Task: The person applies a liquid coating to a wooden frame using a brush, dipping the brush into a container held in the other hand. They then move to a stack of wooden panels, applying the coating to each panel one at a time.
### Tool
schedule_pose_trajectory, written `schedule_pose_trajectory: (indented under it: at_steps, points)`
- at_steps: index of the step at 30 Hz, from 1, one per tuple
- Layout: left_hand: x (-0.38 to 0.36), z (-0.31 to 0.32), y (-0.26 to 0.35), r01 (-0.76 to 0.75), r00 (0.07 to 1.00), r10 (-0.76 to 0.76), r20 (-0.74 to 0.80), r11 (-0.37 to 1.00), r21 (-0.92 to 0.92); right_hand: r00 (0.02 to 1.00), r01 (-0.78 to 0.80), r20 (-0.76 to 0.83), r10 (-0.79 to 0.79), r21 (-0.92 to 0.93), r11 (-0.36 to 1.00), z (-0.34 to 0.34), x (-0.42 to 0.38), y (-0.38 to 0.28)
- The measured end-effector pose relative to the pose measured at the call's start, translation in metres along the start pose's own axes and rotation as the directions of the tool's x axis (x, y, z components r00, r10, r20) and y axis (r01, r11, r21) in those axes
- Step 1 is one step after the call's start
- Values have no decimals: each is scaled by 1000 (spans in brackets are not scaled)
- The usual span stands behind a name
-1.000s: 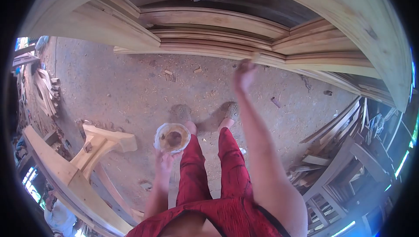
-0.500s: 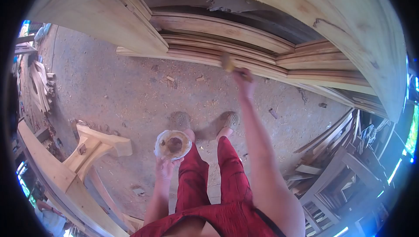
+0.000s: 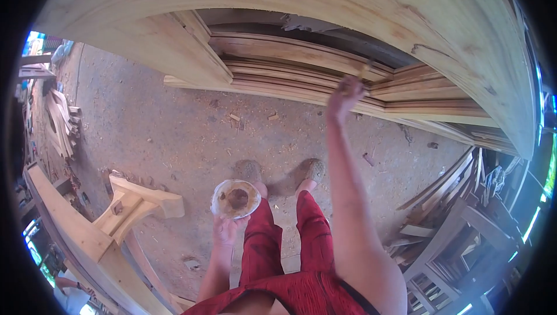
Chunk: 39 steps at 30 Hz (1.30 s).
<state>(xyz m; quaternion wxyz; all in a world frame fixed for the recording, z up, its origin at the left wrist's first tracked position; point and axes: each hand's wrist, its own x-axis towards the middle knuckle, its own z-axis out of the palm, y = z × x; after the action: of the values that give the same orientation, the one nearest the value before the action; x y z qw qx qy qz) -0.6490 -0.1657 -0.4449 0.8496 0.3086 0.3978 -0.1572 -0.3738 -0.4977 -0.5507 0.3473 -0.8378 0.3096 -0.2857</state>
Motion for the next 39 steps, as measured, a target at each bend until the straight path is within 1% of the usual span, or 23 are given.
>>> schedule_pose_trajectory:
  at_steps: [1,3,4,6,8,9,11,14,17,18,20,22,23,25,26,29,31,33,34,35,36,37,39]
  points:
    - [-1,3,3,3,1000,-3,-4,1000,19,998,1,66,-4,42,999,16,-20,-21]
    - [-3,5,6,1,1000,-1,-12,999,45,966,-41,253,-49,340,939,41,-65,-76]
    - [-4,5,6,-3,1000,4,-21,999,41,921,-180,389,-7,443,878,54,-84,-99]
    - [-5,6,9,-12,999,13,-30,999,43,897,155,306,-319,457,876,78,-106,-130]
    - [-4,7,12,-26,1000,26,-10,999,40,840,-79,450,-302,654,753,92,-106,-152]
    - [-4,7,13,-26,1000,27,-9,999,44,842,-80,447,-300,655,751,100,-100,-151]
    - [-3,8,13,-27,1000,27,-12,999,35,747,-324,593,-301,719,614,114,-84,-140]
    - [-4,35,24,-23,999,18,51,994,110,771,-368,606,-196,675,639,94,-43,-97]
    - [-1,18,7,9,999,-10,44,1000,28,840,-231,536,-82,490,840,9,2,-62]
    - [-3,20,8,14,999,-15,45,999,31,852,-312,522,42,443,840,-15,14,-39]
    - [-2,26,11,-13,991,-6,131,990,138,910,-288,398,113,414,863,-61,37,9]
    - [1,26,13,-17,990,-3,139,990,138,970,-175,237,50,542,822,-88,58,48]
    - [2,26,14,-22,990,2,141,991,135,971,-178,235,55,543,821,-92,62,52]
    - [1,52,28,-34,993,17,114,989,145,993,-116,10,119,307,945,-93,66,55]
    - [-1,60,33,-46,996,33,88,988,151,992,-125,12,127,305,944,-87,61,56]
    - [2,33,25,-17,999,11,48,990,137,996,-39,-73,42,43,998,-37,31,57]
    - [2,27,25,-17,999,10,49,988,152,998,-55,-2,55,12,998,-6,-1,11]
    - [2,24,24,-12,999,4,45,986,166,994,-107,15,106,218,970,26,-38,-51]
    - [2,25,24,-13,999,7,42,989,149,920,-379,254,298,770,513,47,-61,-58]
    - [2,26,23,-15,999,10,38,991,133,948,-312,239,211,566,763,39,-76,-106]
    - [3,27,23,-16,999,11,32,991,134,972,-128,236,10,491,862,55,-96,-109]
    - [4,29,23,-20,999,15,38,991,130,949,75,249,-191,413,908,64,-108,-112]
    - [6,36,25,-25,999,21,37,991,128,916,31,331,-227,505,863,75,-115,-117]
